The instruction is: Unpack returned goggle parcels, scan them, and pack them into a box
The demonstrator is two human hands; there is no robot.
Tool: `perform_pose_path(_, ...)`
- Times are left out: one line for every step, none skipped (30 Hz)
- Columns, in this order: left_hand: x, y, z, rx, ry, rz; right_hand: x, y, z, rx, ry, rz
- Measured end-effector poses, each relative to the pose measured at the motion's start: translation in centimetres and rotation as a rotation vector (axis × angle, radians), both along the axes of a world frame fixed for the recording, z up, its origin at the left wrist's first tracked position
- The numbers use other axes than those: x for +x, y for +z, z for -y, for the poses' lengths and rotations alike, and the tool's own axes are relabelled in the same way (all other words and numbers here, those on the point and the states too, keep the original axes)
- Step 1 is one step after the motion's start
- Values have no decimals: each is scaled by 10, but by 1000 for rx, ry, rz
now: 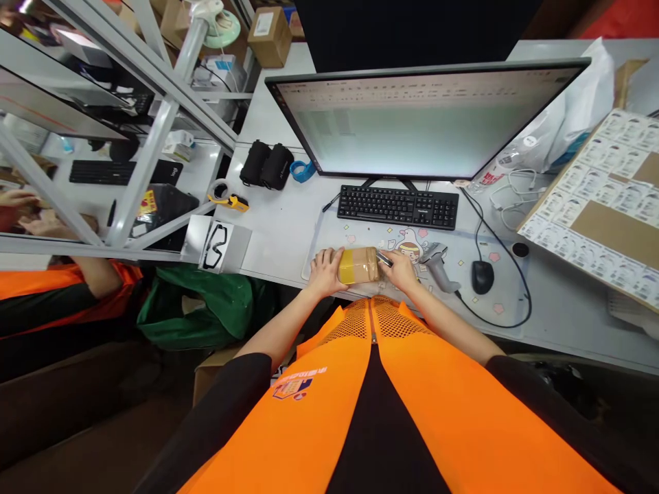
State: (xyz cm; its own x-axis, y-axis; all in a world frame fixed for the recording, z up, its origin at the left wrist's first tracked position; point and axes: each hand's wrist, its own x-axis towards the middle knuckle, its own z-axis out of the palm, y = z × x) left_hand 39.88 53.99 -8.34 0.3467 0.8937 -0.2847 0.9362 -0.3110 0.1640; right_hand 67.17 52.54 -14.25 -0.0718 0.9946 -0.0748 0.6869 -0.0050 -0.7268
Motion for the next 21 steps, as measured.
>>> perform_pose_path(0,0,1,2,4,4,0,2,-1,-3,13,11)
perform_pose_path(0,0,1,4,7,8,-1,4,0,-8,23,21)
perform_pose_path(-1,0,2,5,10,12,-1,5,4,-12,32,30)
perform_pose_path(0,0,2,5,14,17,-1,5,9,-16,44,34)
perform_pose_path(0,0,2,3,19,21,0,5,16,-20,63,31)
perform_pose_path(0,1,2,-1,24,24,0,4,24,-23,90,20)
perform_pose_path(1,1,1,-5,28,27,1,4,33,-28,120,3)
perform_pose_path(2,1,0,-9,31,29,2,3,41,-33,148,-19)
perform_pose_path(3,0,0,-9,32,33,3,3,49,-38,165,-40)
perform_pose_path(3,0,-1,-7,30,39,6,3,54,-42,167,-54)
perform_pose_path(2,-2,-1,-4,24,51,10,4,57,-43,155,-54)
perform_pose_path(0,-3,-1,-2,15,71,15,7,58,-40,133,-37)
perform_pose_path(-3,-5,-1,-4,4,100,21,11,55,-35,104,1)
perform_pose_path(-9,-8,0,-11,-7,137,27,16,50,-27,75,57)
perform_pose_path(-16,-10,1,-19,-12,179,32,24,44,-18,52,125)
perform_pose_path(-25,-14,2,-25,-10,222,36,33,35,-7,48,193)
perform_pose_path(-35,-17,3,-30,0,265,37,43,26,6,70,252)
perform_pose_path(-46,-21,4,-34,18,304,34,54,15,22,121,299)
perform_pose_path(-56,-24,5,-42,39,340,27,66,5,40,200,330)
perform_pose_path(-66,-28,6,-57,59,374,15,77,-4,59,302,351)
perform_pose_path(-74,-32,6,-77,76,411,-1,88,-13,75,410,370)
